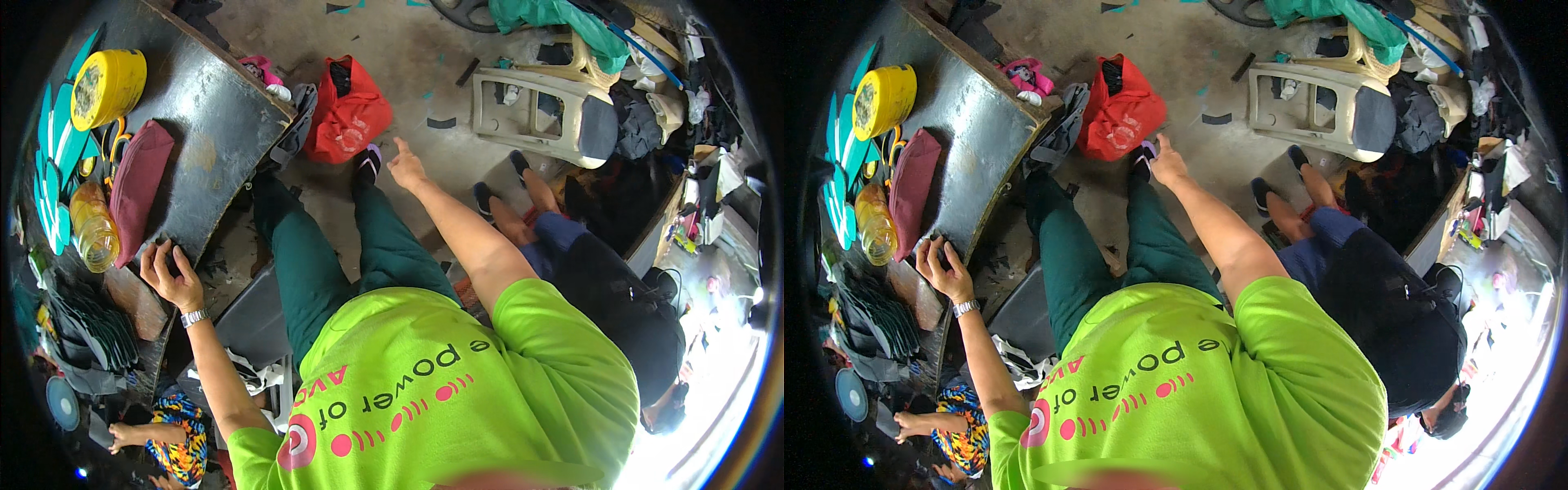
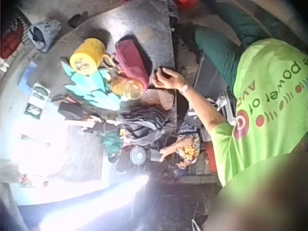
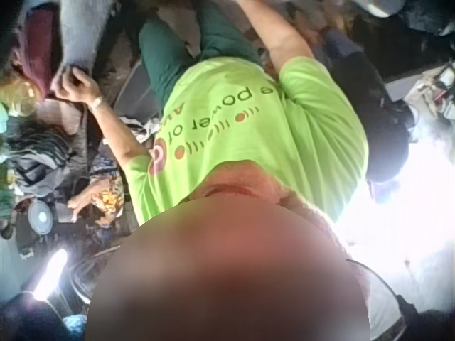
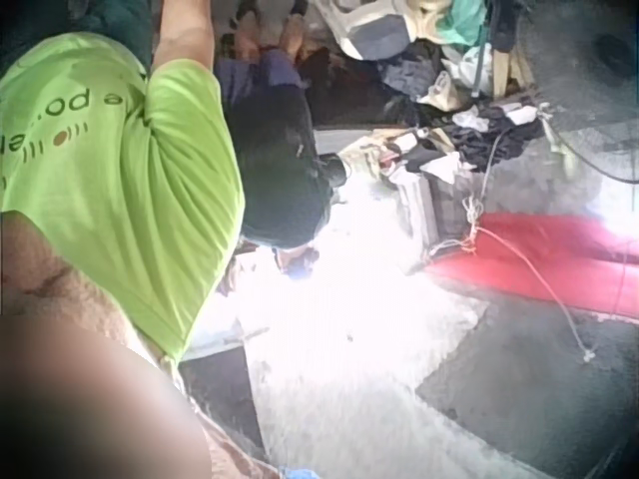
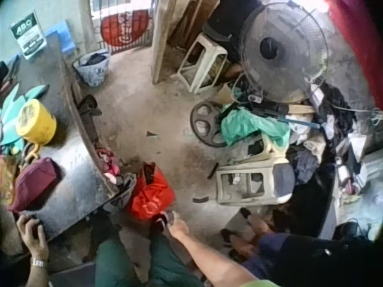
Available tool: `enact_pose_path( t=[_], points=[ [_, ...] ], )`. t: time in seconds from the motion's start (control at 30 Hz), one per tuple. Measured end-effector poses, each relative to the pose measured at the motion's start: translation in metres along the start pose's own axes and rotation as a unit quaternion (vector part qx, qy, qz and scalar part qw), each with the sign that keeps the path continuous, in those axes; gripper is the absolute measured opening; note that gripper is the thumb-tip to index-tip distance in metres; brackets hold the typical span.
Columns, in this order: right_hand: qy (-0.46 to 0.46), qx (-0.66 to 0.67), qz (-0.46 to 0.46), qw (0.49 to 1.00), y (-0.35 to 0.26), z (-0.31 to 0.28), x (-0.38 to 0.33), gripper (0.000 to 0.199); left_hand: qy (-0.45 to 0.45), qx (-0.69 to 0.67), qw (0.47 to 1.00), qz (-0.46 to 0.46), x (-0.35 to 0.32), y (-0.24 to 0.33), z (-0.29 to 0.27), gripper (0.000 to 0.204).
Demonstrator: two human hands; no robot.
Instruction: The person repeatedly picks teal and black sandal parts from a table, aligns them, and presses them together by hand. They handle each pair one at a time, flip them over, and place the assembled units back on the table.
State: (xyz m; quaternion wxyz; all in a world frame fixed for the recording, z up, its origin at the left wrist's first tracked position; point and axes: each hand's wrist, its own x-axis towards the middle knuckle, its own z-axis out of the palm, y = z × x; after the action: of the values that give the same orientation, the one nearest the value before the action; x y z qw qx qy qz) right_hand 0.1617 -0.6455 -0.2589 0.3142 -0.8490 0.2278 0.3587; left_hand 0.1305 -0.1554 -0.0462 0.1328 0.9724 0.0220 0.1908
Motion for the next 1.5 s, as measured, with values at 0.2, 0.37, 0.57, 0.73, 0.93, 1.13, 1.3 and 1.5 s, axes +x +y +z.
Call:
enact_pose_path(
  t=[0.2, 0.37, 0.57, 0.73, 0.93, 1.13, 1.3, 1.5],
  points=[
    [0.002, 0.014, -0.014, 1.0, 0.003, 0.013, 0.033, 0.075, -0.025, 0.012, 0.999, -0.019, -0.002, -0.003, -0.002, 0.026],
    [-0.015, -0.021, 0.005, 1.0, 0.007, 0.018, 0.052, 0.076, -0.041, 0.024, 0.999, -0.021, -0.003, -0.005, -0.004, 0.047],
    [-0.03, -0.021, 0.007, 0.999, 0.003, 0.018, 0.052, 0.071, -0.036, 0.026, 0.999, -0.008, -0.004, -0.008, -0.004, 0.049],
    [-0.007, 0.023, 0.01, 1.0, 0.004, 0.021, 0.043, 0.067, -0.04, 0.031, 0.999, -0.007, -0.004, -0.008, -0.005, 0.049],
    [-0.014, 0.056, 0.046, 0.997, 0.007, 0.019, 0.037, 0.064, -0.043, 0.016, 0.999, -0.013, -0.002, -0.007, -0.005, 0.049],
    [0.055, 0.037, 0.026, 0.997, 0.013, 0.024, 0.022, 0.07, -0.054, -0.024, 0.998, -0.011, -0.001, -0.005, -0.004, 0.052],
    [0.069, 0.122, 0.083, 0.987, -0.005, 0.026, 0.013, 0.074, -0.09, -0.079, 0.993, -0.017, -0.002, -0.005, -0.007, 0.057],
    [0.278, 0.394, 0.016, 0.876, -0.087, -0.005, -0.027, 0.084, -0.134, -0.265, 0.954, -0.029, 0.007, -0.003, -0.016, 0.022]
  ],
)
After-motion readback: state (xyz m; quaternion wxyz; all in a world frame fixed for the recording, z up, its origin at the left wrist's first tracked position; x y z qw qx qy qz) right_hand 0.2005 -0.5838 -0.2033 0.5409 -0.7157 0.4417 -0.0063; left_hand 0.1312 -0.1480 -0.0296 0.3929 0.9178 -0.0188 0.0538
